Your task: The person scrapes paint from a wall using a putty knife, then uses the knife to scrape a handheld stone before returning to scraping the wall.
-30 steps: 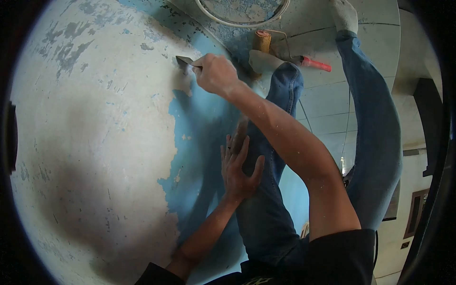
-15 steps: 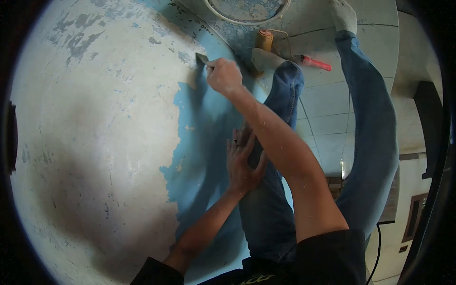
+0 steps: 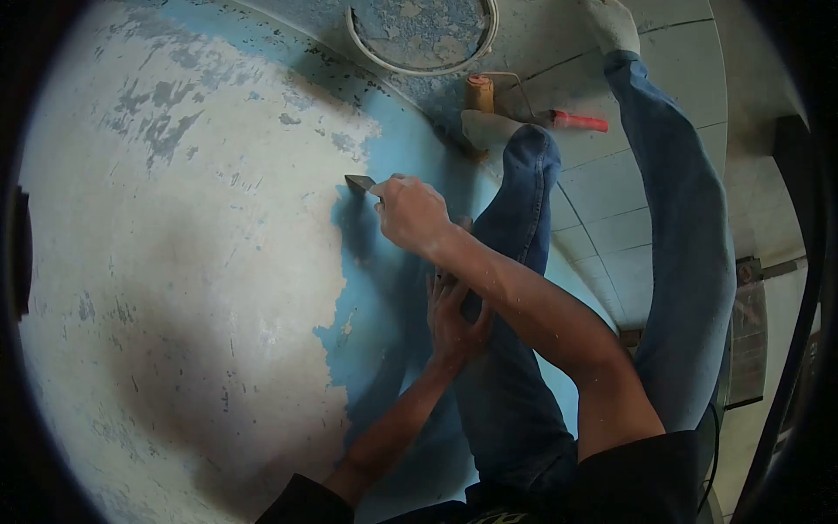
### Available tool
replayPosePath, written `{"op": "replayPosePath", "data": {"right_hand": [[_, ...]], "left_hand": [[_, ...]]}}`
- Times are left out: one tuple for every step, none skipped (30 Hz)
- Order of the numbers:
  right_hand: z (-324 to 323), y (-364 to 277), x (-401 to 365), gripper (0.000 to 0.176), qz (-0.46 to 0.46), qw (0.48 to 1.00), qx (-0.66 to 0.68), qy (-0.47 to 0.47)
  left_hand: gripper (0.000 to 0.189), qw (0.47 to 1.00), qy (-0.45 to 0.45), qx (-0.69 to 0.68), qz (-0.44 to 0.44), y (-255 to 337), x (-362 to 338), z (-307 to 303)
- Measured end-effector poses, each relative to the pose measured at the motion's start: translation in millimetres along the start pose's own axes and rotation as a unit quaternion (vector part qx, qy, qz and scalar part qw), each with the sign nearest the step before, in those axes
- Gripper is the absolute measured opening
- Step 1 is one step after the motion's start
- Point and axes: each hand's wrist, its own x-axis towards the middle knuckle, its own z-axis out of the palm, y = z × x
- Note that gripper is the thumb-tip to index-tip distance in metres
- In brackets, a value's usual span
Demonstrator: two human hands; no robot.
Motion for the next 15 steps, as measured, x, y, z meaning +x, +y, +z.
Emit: {"op": "replayPosePath", "data": {"right_hand": [[2, 1, -3, 0.026, 0.001, 1.000, -0.021, -0.004], [3, 2, -2, 0.026, 0.005, 1.000, -0.020, -0.007], [1, 5, 5, 0.027, 0.004, 1.000, -0.019, -0.002], [0, 5, 8, 0.027, 0.002, 1.000, -0.019, 0.003], [2, 3, 5, 0.027, 0.002, 1.000, -0.020, 0.001], [1, -5, -1, 0.026, 0.026, 0.999, -0.035, -0.029], [1, -13, -5, 0.026, 0.046, 0.996, -0.050, -0.057], [6, -17, -14, 0.026, 0.035, 0.997, -0.049, -0.051], [15, -15, -25, 0.027, 0.020, 0.999, -0.031, -0.013], [20, -13, -27, 0.027, 0.004, 1.000, -0.011, 0.025], [24, -7, -21, 0.027, -0.008, 1.000, -0.005, 0.028], [23, -4, -15, 0.027, 0.017, 0.999, -0.007, 0.037], [23, -2, -9, 0.026, 0.045, 0.998, -0.011, 0.047], [24, 1, -2, 0.026, 0.040, 0.998, -0.008, 0.049], [22, -1, 6, 0.025, 0.043, 0.997, -0.015, 0.056]], "left_hand": [[0.054, 1.000, -0.003, 0.000, -0.004, 1, -1, 0], [0.052, 1.000, 0.010, -0.003, 0.002, 1, -1, 2], [0.050, 1.000, 0.024, -0.007, 0.009, 3, 0, 2], [0.050, 1.000, 0.024, -0.008, 0.008, 3, -1, 4], [0.053, 1.000, 0.012, -0.001, 0.011, 1, -3, 4], [0.056, 1.000, 0.000, 0.008, 0.017, 0, -3, 3], [0.056, 1.000, 0.005, 0.011, 0.022, -1, -4, 3], [0.058, 0.998, 0.001, -0.058, 0.011, -1, -8, 4], [0.060, 0.992, -0.002, -0.123, 0.001, -3, -8, 3], [0.060, 0.993, 0.009, -0.115, 0.007, -2, -6, 1], [0.062, 0.994, 0.018, -0.104, 0.010, 0, -5, 2], [0.063, 0.995, 0.024, -0.095, 0.011, 2, -4, 1], [0.063, 0.995, 0.030, -0.089, 0.014, 3, -3, -1], [0.062, 0.998, 0.016, -0.052, 0.026, 5, -3, -1], [0.062, 0.999, 0.002, -0.014, 0.038, 5, -3, -3]]}}
